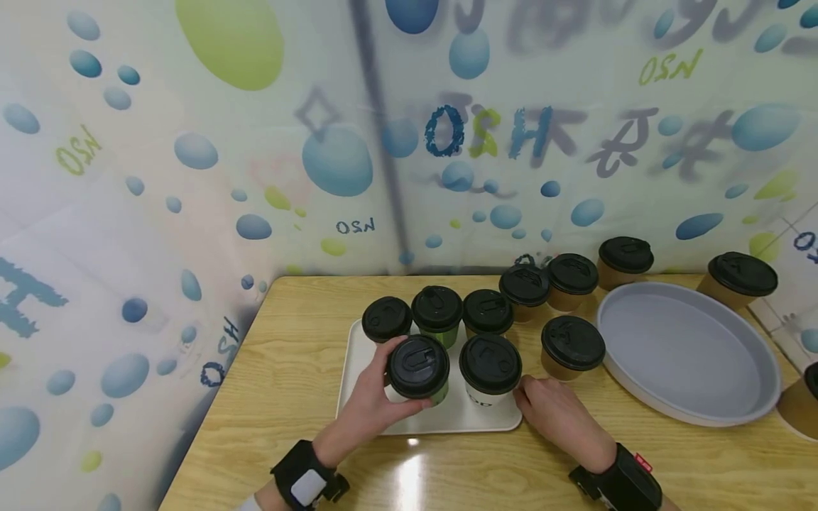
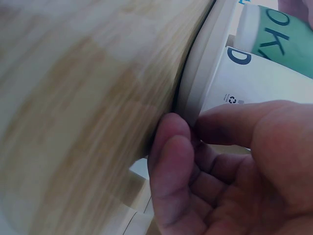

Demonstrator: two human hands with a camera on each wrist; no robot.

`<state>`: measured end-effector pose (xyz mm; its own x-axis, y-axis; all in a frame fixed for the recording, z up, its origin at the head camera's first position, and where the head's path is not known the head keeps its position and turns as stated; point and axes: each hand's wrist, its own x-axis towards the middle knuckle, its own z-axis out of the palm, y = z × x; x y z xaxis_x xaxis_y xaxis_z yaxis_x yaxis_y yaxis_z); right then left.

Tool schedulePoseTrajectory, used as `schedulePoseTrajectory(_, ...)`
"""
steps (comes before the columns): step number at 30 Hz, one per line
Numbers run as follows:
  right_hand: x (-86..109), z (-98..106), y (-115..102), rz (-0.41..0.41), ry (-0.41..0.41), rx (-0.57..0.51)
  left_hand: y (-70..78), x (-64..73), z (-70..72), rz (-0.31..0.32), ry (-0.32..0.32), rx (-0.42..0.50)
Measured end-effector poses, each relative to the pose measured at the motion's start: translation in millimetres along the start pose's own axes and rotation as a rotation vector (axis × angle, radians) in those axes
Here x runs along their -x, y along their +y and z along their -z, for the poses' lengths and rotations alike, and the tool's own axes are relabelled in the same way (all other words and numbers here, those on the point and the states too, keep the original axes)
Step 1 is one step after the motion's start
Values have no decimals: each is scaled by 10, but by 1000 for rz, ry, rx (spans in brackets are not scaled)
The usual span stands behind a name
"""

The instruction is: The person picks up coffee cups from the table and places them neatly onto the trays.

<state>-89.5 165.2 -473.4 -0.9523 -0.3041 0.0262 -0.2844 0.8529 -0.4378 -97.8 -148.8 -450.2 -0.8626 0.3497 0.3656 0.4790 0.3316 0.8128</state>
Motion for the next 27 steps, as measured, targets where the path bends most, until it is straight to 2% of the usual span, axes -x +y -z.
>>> schedulePoseTrajectory(5,8,10,0,5,1,2,-32,-11,-66,68,-39,-15)
schedulePoseTrajectory(10,14,19,3,10,6,9,-60,-11,-98,105,-58,-49)
schedulePoseTrajectory(27,13,16,3,3,-3,-6,-67,-73,-99,141,-111,-56)
